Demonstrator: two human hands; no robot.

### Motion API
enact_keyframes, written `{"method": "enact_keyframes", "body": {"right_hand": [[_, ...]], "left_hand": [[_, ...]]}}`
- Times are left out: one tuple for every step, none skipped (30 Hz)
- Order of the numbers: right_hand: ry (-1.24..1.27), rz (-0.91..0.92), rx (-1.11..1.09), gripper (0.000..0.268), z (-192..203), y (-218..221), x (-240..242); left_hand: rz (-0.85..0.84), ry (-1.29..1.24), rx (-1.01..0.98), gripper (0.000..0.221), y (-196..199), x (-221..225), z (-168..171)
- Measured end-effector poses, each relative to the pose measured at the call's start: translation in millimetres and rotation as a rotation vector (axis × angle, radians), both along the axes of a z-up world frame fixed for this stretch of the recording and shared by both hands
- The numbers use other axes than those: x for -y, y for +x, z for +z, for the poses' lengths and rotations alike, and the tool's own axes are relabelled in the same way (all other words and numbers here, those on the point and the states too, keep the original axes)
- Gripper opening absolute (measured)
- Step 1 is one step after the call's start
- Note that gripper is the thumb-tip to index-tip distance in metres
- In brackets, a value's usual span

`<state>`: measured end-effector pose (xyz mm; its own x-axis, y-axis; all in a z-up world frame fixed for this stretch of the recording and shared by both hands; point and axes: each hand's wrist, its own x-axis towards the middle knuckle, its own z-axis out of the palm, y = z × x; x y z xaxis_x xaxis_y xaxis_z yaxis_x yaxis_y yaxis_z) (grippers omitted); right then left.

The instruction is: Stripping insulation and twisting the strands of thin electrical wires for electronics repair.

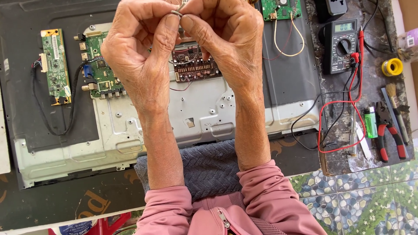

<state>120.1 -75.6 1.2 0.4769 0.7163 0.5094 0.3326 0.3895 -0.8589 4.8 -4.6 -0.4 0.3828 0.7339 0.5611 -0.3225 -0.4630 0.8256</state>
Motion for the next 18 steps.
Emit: {"method": "enact_keyframes", "body": {"right_hand": [[0.003,0.006,-0.019,0.014,-0.2,-0.2,0.2],[0.008,0.011,-0.037,0.014,0.0,-0.1,0.1],[0.010,0.010,-0.039,0.014,0.8,-0.3,0.2],[0.013,0.019,-0.026,0.014,1.8,-0.1,0.5],[0.016,0.027,-0.012,0.015,2.7,0.1,0.9],[0.017,0.027,-0.012,0.015,1.4,0.8,0.7],[0.017,0.045,-0.044,0.014,0.0,1.2,0.4],[0.016,0.065,-0.077,0.015,-1.8,1.1,0.1],[0.015,0.066,-0.079,0.015,-1.8,0.6,0.5],[0.010,0.055,-0.064,0.013,-1.4,0.8,0.4],[0.005,0.044,-0.049,0.012,-1.1,1.1,0.1],[0.003,0.046,-0.051,0.012,-2.4,1.3,-0.2],[0.016,0.050,-0.067,0.012,-3.7,1.5,-0.4],[0.032,0.054,-0.083,0.011,-4.3,1.8,-1.4],[0.033,0.056,-0.083,0.011,-3.4,1.3,-1.9],[0.037,0.059,-0.081,0.008,-2.7,0.9,-1.7],[0.040,0.062,-0.079,0.007,-2.1,0.6,-1.4],[0.040,0.060,-0.080,0.007,-1.6,0.2,-1.4]], "left_hand": [[-0.003,0.005,0.004,0.004,-0.1,0.2,-0.4],[-0.008,0.013,0.009,0.004,0.2,-0.1,-0.4],[-0.009,0.014,0.008,0.004,-0.6,0.4,0.8],[-0.008,0.024,0.000,0.006,-0.7,1.0,2.0],[-0.006,0.033,-0.007,0.008,-0.9,1.6,3.1],[-0.006,0.033,-0.007,0.008,-0.5,1.5,3.2],[-0.005,0.033,-0.002,0.008,-0.3,1.4,3.1],[-0.002,0.030,0.001,0.009,-0.8,1.4,2.9],[-0.001,0.029,-0.001,0.009,-1.3,1.7,2.7],[0.000,0.022,0.000,0.009,-1.2,1.4,2.7],[0.001,0.015,0.001,0.008,-1.1,1.1,2.7],[0.003,0.013,0.000,0.008,-0.9,0.9,1.8],[0.004,0.022,-0.002,0.008,-0.8,0.6,1.0],[0.005,0.033,-0.002,0.007,-0.5,-0.5,0.9],[0.007,0.035,-0.002,0.007,-0.6,-0.9,0.8],[-0.010,0.017,0.007,0.007,-0.5,-0.9,0.6],[-0.027,0.000,0.017,0.008,-0.3,-0.9,0.2],[-0.029,-0.001,0.016,0.008,-0.2,-1.3,-0.3]]}}
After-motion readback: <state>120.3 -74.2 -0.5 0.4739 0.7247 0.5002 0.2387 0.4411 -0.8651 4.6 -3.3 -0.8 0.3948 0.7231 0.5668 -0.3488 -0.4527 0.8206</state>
